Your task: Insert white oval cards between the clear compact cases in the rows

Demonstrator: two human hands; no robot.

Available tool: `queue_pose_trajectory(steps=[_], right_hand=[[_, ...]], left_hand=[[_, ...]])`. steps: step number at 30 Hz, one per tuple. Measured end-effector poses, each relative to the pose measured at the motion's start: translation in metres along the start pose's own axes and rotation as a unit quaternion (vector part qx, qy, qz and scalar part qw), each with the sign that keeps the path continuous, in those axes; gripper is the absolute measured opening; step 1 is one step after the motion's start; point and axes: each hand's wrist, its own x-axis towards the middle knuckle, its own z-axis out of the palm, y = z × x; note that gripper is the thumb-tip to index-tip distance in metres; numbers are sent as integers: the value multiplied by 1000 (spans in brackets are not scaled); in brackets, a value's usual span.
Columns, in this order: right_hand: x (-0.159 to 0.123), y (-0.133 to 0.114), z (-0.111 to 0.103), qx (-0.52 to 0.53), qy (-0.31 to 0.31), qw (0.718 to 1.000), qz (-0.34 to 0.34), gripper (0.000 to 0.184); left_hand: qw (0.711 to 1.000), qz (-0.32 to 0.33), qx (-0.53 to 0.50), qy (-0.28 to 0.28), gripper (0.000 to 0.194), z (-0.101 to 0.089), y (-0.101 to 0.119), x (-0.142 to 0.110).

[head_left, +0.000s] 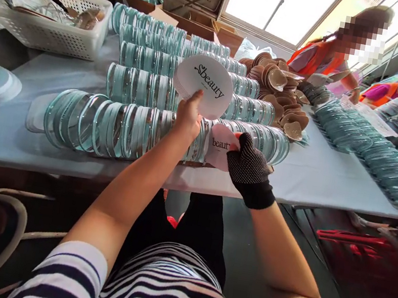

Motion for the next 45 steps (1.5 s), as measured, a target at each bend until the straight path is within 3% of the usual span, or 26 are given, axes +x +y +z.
queue_pose_trajectory(steps=[6,13,21,23,25,29,30,31,33,35,36,39,43,45], right_hand=[[4,-7,41,4,-49,999,9,44],[-4,0,24,-12,-49,998,32,33],[1,-13,41,-63,-153,985,-44,29],[-2,-13,43,-10,-174,984,-39,27],[-3,-9,44,128,-226,966,-10,30],[0,4,42,405,-323,855,-1,49],[3,8,39,419,-322,849,-7,49],[8,12,35,415,-312,855,-10,48],[24,19,25,349,-243,905,-5,41],[49,23,14,281,-94,955,-6,39],[62,24,10,260,-18,965,-14,42],[91,14,6,191,105,973,-79,55],[81,-17,16,141,152,966,-153,56],[67,-31,18,149,160,965,-143,51]], left_hand=[[1000,-3,-3,13,47,-1,0,0],[1000,-4,-2,3,50,-1,0,-1],[1000,-8,17,-9,49,-4,1,0],[1000,-4,20,-11,51,-5,1,0],[1000,1,24,-13,54,-5,0,0],[999,22,26,-20,50,-7,-3,-2],[999,29,23,-21,47,-7,-4,-3],[999,37,20,-21,44,-7,-5,-3],[998,48,20,-19,38,-5,-8,-3],[998,57,30,-16,34,-2,-9,-3],[997,61,37,-16,33,0,-9,-3],[997,64,53,-6,24,3,-5,-7],[998,22,52,10,13,-1,4,-25],[998,-4,64,-11,9,-5,7,-36]])
